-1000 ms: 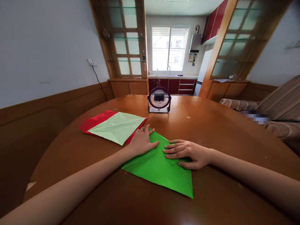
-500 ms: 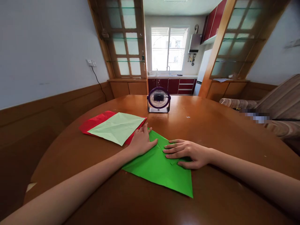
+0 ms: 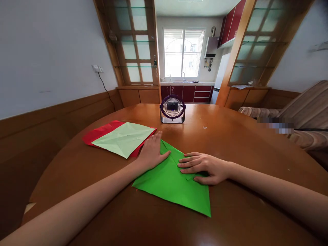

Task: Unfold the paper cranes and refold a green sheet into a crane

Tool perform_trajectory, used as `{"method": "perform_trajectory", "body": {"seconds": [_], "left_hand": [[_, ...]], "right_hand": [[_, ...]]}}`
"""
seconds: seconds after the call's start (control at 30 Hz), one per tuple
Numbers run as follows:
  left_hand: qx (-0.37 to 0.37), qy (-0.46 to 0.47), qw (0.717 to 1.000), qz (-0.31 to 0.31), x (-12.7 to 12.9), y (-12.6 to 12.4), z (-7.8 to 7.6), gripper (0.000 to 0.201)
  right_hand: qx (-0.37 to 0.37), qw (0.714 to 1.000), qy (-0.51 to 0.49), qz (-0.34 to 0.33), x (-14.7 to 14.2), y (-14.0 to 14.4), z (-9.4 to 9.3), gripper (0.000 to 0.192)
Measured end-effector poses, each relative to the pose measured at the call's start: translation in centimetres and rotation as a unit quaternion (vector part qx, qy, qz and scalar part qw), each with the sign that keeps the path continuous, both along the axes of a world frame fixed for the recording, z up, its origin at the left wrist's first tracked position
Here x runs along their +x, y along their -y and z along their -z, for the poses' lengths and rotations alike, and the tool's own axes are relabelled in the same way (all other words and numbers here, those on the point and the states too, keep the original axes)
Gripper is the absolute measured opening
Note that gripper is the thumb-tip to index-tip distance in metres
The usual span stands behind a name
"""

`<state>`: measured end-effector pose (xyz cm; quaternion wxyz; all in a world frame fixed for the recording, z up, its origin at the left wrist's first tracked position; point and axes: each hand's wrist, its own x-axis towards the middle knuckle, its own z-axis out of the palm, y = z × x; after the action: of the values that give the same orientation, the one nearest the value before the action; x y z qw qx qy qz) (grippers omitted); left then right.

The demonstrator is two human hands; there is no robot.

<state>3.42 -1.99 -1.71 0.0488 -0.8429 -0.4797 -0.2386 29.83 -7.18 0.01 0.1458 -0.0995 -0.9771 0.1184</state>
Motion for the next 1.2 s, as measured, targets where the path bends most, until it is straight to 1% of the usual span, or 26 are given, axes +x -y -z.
{"method": "perform_trajectory", "body": {"seconds": [0.07, 0.13, 0.17, 0.2, 0.27, 0.37, 0.5, 0.77, 0.97, 1.2], "left_hand": [[0.009, -0.030, 0.996, 0.078, 0.05, 0.22, -0.29, 0.063], [-0.016, -0.063, 0.984, 0.165, 0.15, 0.43, -0.51, 0.050], [-0.039, -0.075, 0.976, 0.203, 0.19, 0.50, -0.57, 0.047], [-0.065, -0.081, 0.967, 0.232, 0.21, 0.55, -0.59, 0.046], [-0.107, -0.079, 0.956, 0.261, 0.18, 0.53, -0.52, 0.046], [-0.132, -0.067, 0.952, 0.268, 0.02, 0.33, -0.32, 0.047], [-0.129, -0.067, 0.952, 0.269, -0.08, 0.20, -0.24, 0.046], [-0.134, -0.084, 0.953, 0.260, 0.12, 0.51, -0.55, 0.048], [-0.133, -0.090, 0.952, 0.261, 0.07, 0.44, -0.42, 0.047], [-0.141, -0.092, 0.949, 0.268, -0.05, 0.16, -0.33, 0.048]], "right_hand": [[0.000, 1.000, 0.003, 0.002, 0.00, 0.01, 0.01, 0.052], [-0.001, 1.000, 0.008, 0.004, 0.03, 0.03, 0.01, 0.053], [-0.001, 1.000, 0.009, 0.004, 0.05, 0.04, 0.01, 0.053], [-0.001, 1.000, 0.009, 0.004, 0.07, 0.06, 0.01, 0.053], [0.000, 1.000, 0.005, 0.003, 0.12, 0.09, -0.01, 0.053], [-0.003, 1.000, 0.000, 0.002, 0.16, 0.14, -0.03, 0.053], [-0.011, 1.000, 0.000, 0.003, 0.18, 0.16, -0.07, 0.054], [-0.039, 0.999, 0.002, -0.005, 0.25, 0.12, 0.01, 0.055], [-0.054, 0.998, -0.018, -0.008, 0.34, 0.02, 0.23, 0.055], [-0.078, 0.995, -0.056, -0.021, 0.42, -0.16, 0.33, 0.049]]}}
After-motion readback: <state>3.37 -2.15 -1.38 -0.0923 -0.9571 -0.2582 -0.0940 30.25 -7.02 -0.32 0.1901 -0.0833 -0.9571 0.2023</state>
